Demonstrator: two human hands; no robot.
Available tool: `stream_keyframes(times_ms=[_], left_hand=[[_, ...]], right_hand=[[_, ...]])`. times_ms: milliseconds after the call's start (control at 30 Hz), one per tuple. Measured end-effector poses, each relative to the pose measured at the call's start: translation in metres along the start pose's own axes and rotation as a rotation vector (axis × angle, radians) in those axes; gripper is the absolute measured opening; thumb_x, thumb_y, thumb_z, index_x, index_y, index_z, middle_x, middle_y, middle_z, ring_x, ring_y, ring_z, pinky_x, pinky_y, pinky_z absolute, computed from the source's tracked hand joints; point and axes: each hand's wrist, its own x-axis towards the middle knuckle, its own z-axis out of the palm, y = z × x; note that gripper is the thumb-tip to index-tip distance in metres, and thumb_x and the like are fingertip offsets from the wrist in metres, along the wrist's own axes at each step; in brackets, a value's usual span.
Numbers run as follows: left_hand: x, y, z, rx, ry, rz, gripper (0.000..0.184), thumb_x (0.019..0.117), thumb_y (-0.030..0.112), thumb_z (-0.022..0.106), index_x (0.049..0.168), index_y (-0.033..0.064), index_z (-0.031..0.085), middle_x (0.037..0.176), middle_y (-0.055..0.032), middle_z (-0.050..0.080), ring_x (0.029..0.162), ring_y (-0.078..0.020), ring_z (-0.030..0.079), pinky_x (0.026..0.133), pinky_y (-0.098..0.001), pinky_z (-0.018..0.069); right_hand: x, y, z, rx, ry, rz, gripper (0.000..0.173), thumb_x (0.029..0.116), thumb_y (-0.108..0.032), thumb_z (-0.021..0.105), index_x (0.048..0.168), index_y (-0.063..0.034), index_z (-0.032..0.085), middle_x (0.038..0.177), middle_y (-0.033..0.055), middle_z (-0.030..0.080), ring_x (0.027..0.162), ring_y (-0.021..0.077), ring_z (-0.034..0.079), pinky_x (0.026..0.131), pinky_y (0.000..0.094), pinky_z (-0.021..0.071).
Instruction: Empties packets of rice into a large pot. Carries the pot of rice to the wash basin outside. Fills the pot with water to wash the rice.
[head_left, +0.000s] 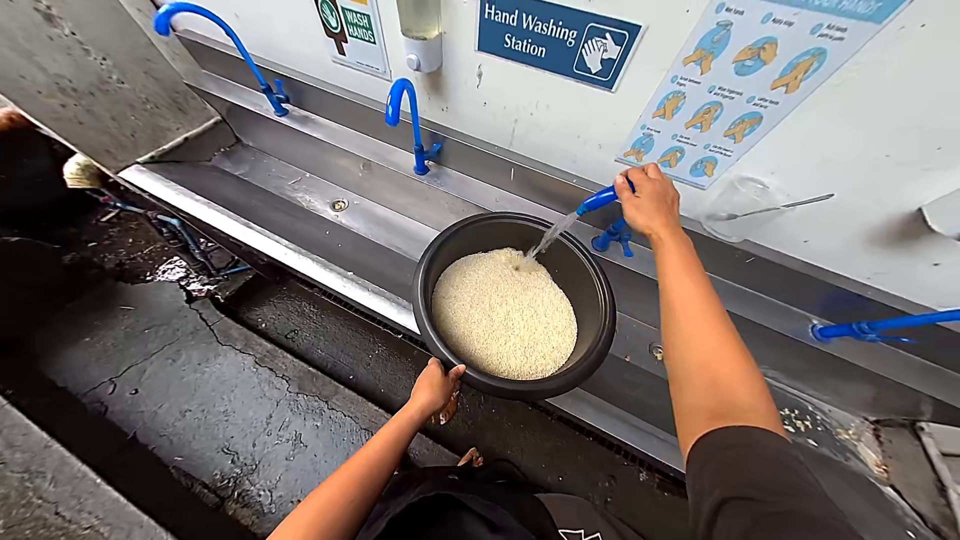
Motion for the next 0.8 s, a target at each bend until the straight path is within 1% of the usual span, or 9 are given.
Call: stream_keyframes(times_ms=[267,367,467,567,600,667,733,767,800], left_hand=[[-0.003,0.001,-0.002,0.052,0.002,0.003,0.063,0.1058,0.048,0.054,0.138,-0.0055,0.046,0.125,-0.0256,0.063,0.118,-0.0371,0.064,0.103,-0.0544,0.0487],[0.000,-0.002,-0.002,0.061,-0.017,0.018,0.066,0.1053,0.050,0.054,0.139,-0.0047,0.044,0.125,-0.0254,0.063,0.119,-0.0373,0.064,0.103,-0.0551,0.0490],[0.009,-0.012,-0.009,0.041,-0.052,0.064,0.077,0.1012,0.054,0.059,0.148,-0.0027,0.038,0.131,-0.0246,0.063,0.124,-0.0373,0.063,0.106,-0.0567,0.0473],[0.014,-0.028,-0.025,-0.096,0.039,0.180,0.098,0.0979,0.049,0.068,0.162,-0.0003,0.012,0.148,-0.0260,0.053,0.135,-0.0378,0.056,0.114,-0.0543,0.0436],[0.014,-0.031,-0.034,-0.159,0.123,0.263,0.098,0.0978,0.044,0.069,0.162,-0.0016,0.013,0.152,-0.0282,0.048,0.138,-0.0393,0.052,0.116,-0.0540,0.0421],[0.001,-0.029,-0.060,-0.212,0.303,0.502,0.077,0.0998,0.034,0.066,0.157,-0.0051,0.031,0.154,-0.0295,0.044,0.140,-0.0386,0.049,0.115,-0.0522,0.0424],[-0.026,-0.015,-0.095,-0.161,0.507,0.868,0.043,0.0999,0.022,0.058,0.132,-0.0057,0.062,0.147,-0.0264,0.054,0.134,-0.0337,0.054,0.109,-0.0476,0.0472],[-0.044,-0.005,-0.114,-0.157,0.617,1.093,0.031,0.0997,0.020,0.056,0.117,-0.0011,0.071,0.141,-0.0223,0.059,0.131,-0.0301,0.057,0.108,-0.0461,0.0465],[-0.066,0.002,-0.133,-0.181,0.700,1.309,0.022,0.1025,0.023,0.056,0.108,0.0097,0.072,0.141,-0.0121,0.061,0.132,-0.0231,0.055,0.111,-0.0431,0.0439]], right_hand=[[-0.009,0.027,-0.015,0.120,-0.008,-0.136,0.037,0.1101,-0.016,0.043,0.108,0.0053,0.073,0.124,0.0309,0.061,0.122,0.0491,0.052,0.107,0.0624,0.0346],[-0.019,0.012,-0.009,0.159,0.032,-0.095,0.033,0.1092,-0.015,0.047,0.131,0.0016,0.066,0.144,0.0286,0.053,0.134,0.0462,0.050,0.112,0.0602,0.0380],[-0.071,-0.004,0.020,0.152,0.069,0.050,0.053,0.1056,-0.022,0.057,0.153,-0.0031,0.045,0.159,0.0255,0.040,0.138,0.0469,0.047,0.109,0.0639,0.0424],[-0.150,-0.013,0.081,0.171,0.018,0.284,0.057,0.1007,-0.028,0.065,0.149,-0.0028,0.049,0.149,0.0264,0.051,0.136,0.0457,0.049,0.112,0.0626,0.0403],[-0.175,-0.019,0.100,0.177,-0.030,0.350,0.057,0.0992,-0.030,0.065,0.147,-0.0014,0.052,0.147,0.0262,0.053,0.138,0.0447,0.048,0.115,0.0603,0.0385],[-0.223,-0.040,0.136,0.220,-0.081,0.403,0.055,0.0970,-0.031,0.068,0.140,0.0007,0.058,0.145,0.0256,0.056,0.136,0.0439,0.050,0.114,0.0585,0.0396],[-0.258,-0.064,0.168,0.287,-0.114,0.346,0.052,0.0971,-0.031,0.068,0.137,0.0013,0.061,0.144,0.0236,0.058,0.136,0.0417,0.052,0.114,0.0577,0.0413],[-0.268,-0.073,0.182,0.292,-0.133,0.309,0.050,0.0984,-0.033,0.066,0.137,-0.0007,0.062,0.145,0.0210,0.058,0.137,0.0390,0.052,0.115,0.0562,0.0419],[-0.273,-0.080,0.192,0.254,-0.159,0.287,0.049,0.1001,-0.036,0.063,0.138,-0.0040,0.062,0.145,0.0174,0.059,0.137,0.0355,0.054,0.114,0.0535,0.0439]])
